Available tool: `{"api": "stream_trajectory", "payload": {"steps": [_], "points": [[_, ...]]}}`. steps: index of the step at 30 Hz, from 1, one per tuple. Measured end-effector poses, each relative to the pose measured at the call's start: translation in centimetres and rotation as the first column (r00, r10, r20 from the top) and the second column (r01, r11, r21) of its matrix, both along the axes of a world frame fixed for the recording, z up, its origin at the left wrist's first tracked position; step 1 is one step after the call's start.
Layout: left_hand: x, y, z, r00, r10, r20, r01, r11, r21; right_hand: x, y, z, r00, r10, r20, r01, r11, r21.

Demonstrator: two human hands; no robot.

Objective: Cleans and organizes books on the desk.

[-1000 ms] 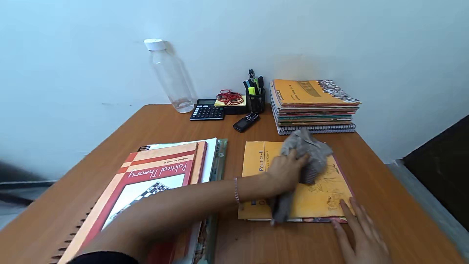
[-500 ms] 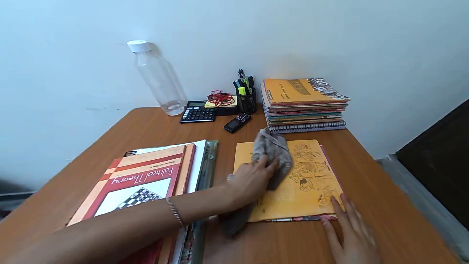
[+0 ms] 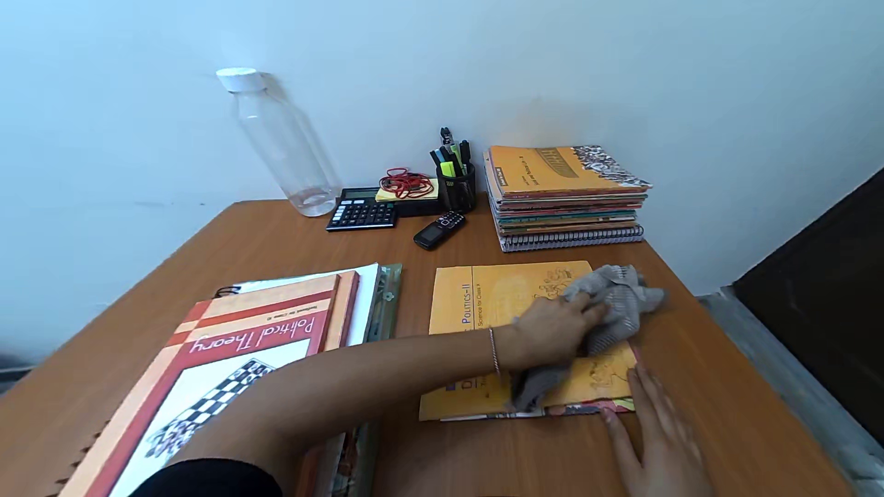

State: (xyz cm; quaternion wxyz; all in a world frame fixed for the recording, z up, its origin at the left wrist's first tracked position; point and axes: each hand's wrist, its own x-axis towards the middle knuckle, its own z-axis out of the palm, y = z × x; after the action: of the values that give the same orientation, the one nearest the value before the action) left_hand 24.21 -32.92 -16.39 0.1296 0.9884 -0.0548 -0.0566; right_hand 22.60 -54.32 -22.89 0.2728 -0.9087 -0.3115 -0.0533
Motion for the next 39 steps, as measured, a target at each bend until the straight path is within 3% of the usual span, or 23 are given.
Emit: {"api": "stream_trajectory", "payload": {"steps": [8,12,15,20,24,26,28,33,35,39], "points": [[-5.8,10.6,0.8,0.957,0.290,-0.008,-0.284,0.941,0.185,0.2,-0.1,-0.1,1.000,0.028,0.002,-0.028,1.000,-0.015],[-8.7,12.9,0.8,0.913,0.407,-0.017,-0.397,0.901,0.176,0.5,-0.3,0.4,0.999,0.040,0.020,-0.039,0.997,-0.070],[-9.0,13.4,1.1,0.902,0.427,-0.061,-0.416,0.899,0.139,1.1,0.5,2.1,0.978,0.188,0.086,-0.179,0.978,-0.102],[-9.1,13.4,0.9,0.915,0.402,-0.034,-0.396,0.911,0.113,1.5,5.8,2.5,0.797,0.566,0.212,-0.548,0.825,-0.141],[-9.4,13.4,0.9,0.918,0.397,-0.014,-0.394,0.915,0.090,1.2,9.2,4.9,0.677,0.734,-0.053,-0.705,0.627,-0.331],[-9.5,13.5,1.0,0.919,0.394,-0.025,-0.391,0.917,0.084,1.5,9.5,4.9,0.600,0.800,0.024,-0.725,0.556,-0.405],[-9.4,13.6,0.9,0.923,0.383,-0.027,-0.379,0.921,0.087,1.7,9.3,4.0,0.488,0.846,0.216,-0.726,0.530,-0.438],[-9.0,13.8,1.0,0.932,0.356,-0.069,-0.350,0.932,0.094,1.8,9.0,2.9,0.277,0.772,0.572,-0.634,0.594,-0.495],[-8.9,13.7,1.2,0.926,0.368,-0.085,-0.360,0.928,0.096,1.8,9.4,3.4,0.267,0.731,0.627,-0.611,0.632,-0.476],[-9.0,13.8,1.1,0.927,0.369,-0.069,-0.363,0.927,0.091,2.1,10.2,3.9,0.350,0.713,0.608,-0.572,0.676,-0.464]]}}
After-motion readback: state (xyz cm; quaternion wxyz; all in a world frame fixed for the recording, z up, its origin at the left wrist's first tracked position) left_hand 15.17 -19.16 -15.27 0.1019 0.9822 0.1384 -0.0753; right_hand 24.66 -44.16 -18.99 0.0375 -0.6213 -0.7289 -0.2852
